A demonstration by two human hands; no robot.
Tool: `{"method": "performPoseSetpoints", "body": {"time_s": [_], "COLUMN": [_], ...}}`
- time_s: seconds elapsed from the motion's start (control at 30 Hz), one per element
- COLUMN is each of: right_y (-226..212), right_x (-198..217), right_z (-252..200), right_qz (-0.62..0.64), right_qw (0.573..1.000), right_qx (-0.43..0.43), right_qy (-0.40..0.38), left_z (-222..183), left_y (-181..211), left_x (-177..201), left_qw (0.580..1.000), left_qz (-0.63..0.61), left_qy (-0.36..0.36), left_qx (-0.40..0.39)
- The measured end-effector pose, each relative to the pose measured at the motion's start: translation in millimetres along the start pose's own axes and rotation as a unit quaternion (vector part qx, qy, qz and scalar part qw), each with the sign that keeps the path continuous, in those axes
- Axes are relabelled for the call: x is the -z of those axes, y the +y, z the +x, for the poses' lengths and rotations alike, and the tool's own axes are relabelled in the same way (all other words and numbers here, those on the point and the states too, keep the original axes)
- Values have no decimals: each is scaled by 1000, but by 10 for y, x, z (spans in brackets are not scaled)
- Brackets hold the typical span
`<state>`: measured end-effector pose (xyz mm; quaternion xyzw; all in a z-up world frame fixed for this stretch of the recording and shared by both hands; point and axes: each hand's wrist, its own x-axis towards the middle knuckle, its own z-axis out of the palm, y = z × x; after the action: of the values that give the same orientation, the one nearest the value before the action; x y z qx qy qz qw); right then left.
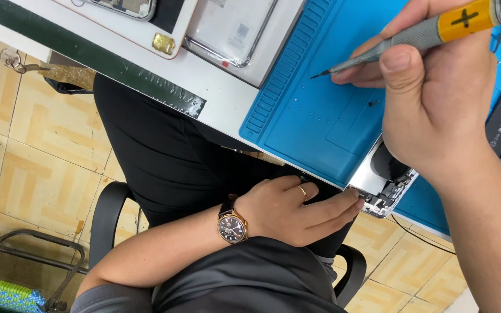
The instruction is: Disassembling internal components of a smartphone using a precision screwdriver at a repair bench.
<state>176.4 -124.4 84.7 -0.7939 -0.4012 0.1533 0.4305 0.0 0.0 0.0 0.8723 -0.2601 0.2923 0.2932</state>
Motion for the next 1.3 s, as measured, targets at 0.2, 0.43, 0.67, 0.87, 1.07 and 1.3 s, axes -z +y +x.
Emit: {"method": "performPoseSetpoints", "body": {"time_s": [0.2, 0.43, 0.67, 0.87, 1.07, 1.3], "right_y": [-166, -61, -977, -960, -953, -937], "right_x": [117, 419, -557, -624, -627, -679], "right_z": [-176, -1976, -1641, -1718, -1807, -1793], "right_qz": [17, 74, 103, 157, 166, 186], "right_qw": [1000, 982, 849, 821, 805, 806], "right_qx": [-12, -86, -286, -291, -296, -259], "right_qy": [19, 148, 432, 465, 487, 499], "left_z": [28, 79, 282, 377, 380, 311], "left_y": [34, 24, 282, 434, 478, 470], "left_x": [45, 204, 405, 353, 329, 291], "left_qw": [1000, 997, 908, 838, 811, 869], "left_qz": [4, -61, -380, -488, -528, -455], "left_qy": [-16, 16, 3, -12, -9, -1], "left_qx": [0, 53, 174, 244, 253, 195]}}
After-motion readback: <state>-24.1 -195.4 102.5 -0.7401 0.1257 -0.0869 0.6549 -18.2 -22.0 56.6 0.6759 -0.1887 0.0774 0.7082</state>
